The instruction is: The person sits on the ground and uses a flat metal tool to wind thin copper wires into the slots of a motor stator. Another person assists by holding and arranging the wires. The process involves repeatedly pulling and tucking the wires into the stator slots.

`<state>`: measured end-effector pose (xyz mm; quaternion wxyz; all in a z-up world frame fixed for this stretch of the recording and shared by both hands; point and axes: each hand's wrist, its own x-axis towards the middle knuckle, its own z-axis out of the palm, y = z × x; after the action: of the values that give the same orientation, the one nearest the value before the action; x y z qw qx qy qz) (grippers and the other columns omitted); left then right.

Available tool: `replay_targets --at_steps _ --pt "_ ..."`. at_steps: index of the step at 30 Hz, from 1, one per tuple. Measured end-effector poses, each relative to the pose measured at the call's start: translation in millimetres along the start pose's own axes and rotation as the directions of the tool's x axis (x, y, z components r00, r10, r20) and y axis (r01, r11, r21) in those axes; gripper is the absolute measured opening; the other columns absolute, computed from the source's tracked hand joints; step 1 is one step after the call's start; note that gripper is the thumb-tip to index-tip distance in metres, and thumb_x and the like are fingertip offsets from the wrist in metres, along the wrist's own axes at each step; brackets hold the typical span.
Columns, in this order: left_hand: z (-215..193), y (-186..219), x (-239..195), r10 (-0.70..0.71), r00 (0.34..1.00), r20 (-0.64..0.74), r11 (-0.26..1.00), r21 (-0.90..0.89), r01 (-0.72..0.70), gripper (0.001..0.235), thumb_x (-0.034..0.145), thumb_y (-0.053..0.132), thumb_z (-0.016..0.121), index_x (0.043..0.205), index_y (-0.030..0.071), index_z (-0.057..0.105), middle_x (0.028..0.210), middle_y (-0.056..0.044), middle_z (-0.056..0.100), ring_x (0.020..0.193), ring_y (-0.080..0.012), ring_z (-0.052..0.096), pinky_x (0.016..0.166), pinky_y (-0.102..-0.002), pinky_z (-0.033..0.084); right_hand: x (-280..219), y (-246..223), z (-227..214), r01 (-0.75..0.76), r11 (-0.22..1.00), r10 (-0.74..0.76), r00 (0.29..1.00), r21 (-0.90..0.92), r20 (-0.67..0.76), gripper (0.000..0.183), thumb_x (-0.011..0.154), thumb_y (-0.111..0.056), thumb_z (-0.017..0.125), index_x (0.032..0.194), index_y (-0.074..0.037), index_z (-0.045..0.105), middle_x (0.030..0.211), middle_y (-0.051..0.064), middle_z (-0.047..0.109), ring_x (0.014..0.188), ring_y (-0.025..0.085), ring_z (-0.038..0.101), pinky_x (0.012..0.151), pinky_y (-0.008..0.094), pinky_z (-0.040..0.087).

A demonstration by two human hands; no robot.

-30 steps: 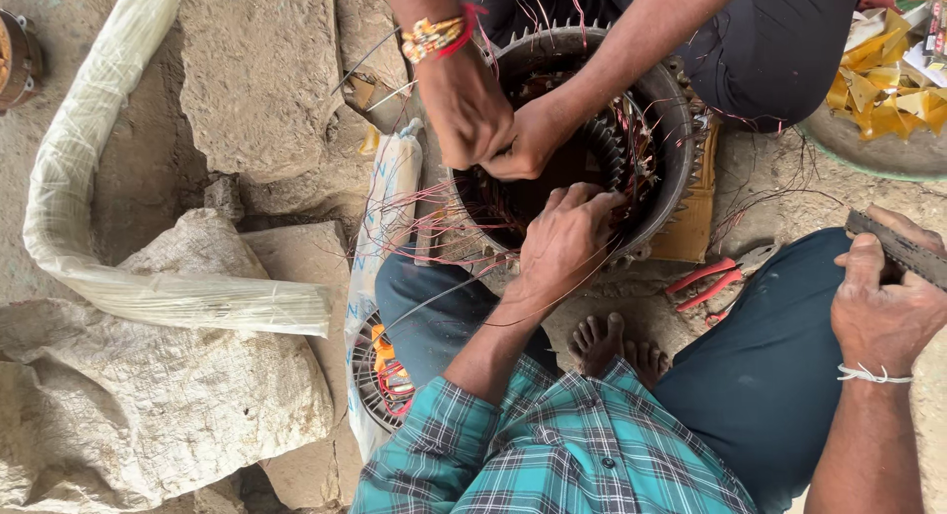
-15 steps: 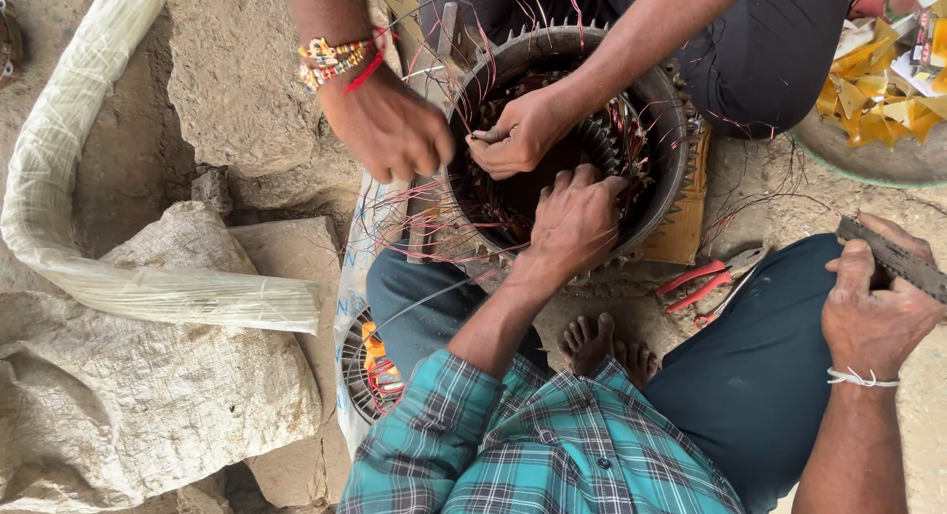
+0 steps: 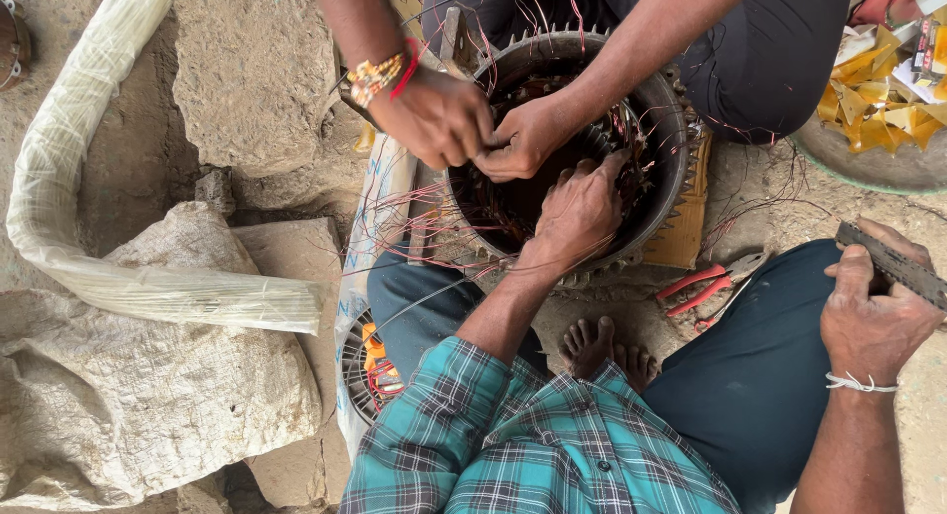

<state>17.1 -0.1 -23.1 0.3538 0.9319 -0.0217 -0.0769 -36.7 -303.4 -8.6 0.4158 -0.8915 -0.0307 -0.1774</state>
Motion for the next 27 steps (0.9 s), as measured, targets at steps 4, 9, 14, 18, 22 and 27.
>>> replay_targets --at_steps 4,9,14,18,22,27 --pt "-0.7 -0.7 -6.8 0.063 0.998 -0.031 0.996 -0.054 -0.065 0.057 0.093 0.011 0.052 0.15 0.01 0.044 0.117 -0.026 0.067 0.106 -0.0431 0.067 0.099 -0.053 0.049 0.8 -0.2 0.0 0.008 0.999 -0.008 1.0 0.035 -0.014 0.021 0.106 0.015 0.053 0.124 0.018 0.062 0.115 0.028 0.068 0.092 0.024 0.071 0.076 0.029 0.063" --pt "-4.1 -0.5 -4.9 -0.046 0.993 0.11 0.992 -0.108 0.058 0.062 0.092 0.01 0.049 0.153 0.013 0.042 0.11 -0.026 0.071 0.102 -0.0437 0.068 0.096 -0.054 0.05 3.4 -1.4 -1.6 0.007 0.999 -0.007 1.0 0.04 -0.005 0.015 0.11 0.013 0.057 0.124 0.017 0.063 0.115 0.027 0.067 0.087 0.023 0.069 0.074 0.029 0.062" --pt "2.1 -8.5 3.0 0.009 0.998 0.065 0.993 -0.122 -0.001 0.058 0.091 0.012 0.055 0.148 0.012 0.046 0.112 -0.027 0.071 0.103 -0.046 0.067 0.093 -0.055 0.051 1.8 -5.3 -3.8 -0.005 0.996 0.006 1.0 0.084 -0.014 0.015 0.109 0.011 0.058 0.123 0.016 0.063 0.117 0.025 0.066 0.087 0.021 0.068 0.074 0.028 0.061" --pt "14.3 -14.7 11.5 -0.097 0.995 -0.002 0.988 -0.121 0.096 0.059 0.099 0.021 0.052 0.154 0.007 0.036 0.111 -0.029 0.07 0.103 -0.0468 0.067 0.095 -0.056 0.05 4.3 -9.4 -7.9 -0.048 0.993 0.052 0.998 0.107 -0.032 0.016 0.108 0.01 0.06 0.122 0.015 0.065 0.115 0.023 0.067 0.084 0.02 0.068 0.073 0.027 0.061" --pt "19.1 -9.9 26.9 -0.036 0.996 -0.086 0.976 -0.215 0.016 0.063 0.106 0.039 0.051 0.156 0.005 0.032 0.132 -0.033 0.063 0.12 -0.0489 0.061 0.1 -0.054 0.048 5.1 -16.3 -15.1 -0.126 0.984 0.133 0.99 0.129 -0.05 0.019 0.106 0.006 0.061 0.123 0.011 0.066 0.116 0.019 0.068 0.083 0.019 0.067 0.073 0.029 0.058" --pt "16.3 5.5 36.4 -0.164 0.982 0.099 0.959 -0.218 0.182 0.076 0.104 0.049 0.044 0.16 0.003 0.021 0.142 -0.034 0.054 0.13 -0.0464 0.055 0.108 -0.049 0.043 7.5 -17.2 -28.2 -0.099 0.988 0.109 0.99 0.117 -0.086 0.017 0.104 0.006 0.061 0.12 0.008 0.067 0.113 0.02 0.068 0.082 0.02 0.067 0.07 0.028 0.057"
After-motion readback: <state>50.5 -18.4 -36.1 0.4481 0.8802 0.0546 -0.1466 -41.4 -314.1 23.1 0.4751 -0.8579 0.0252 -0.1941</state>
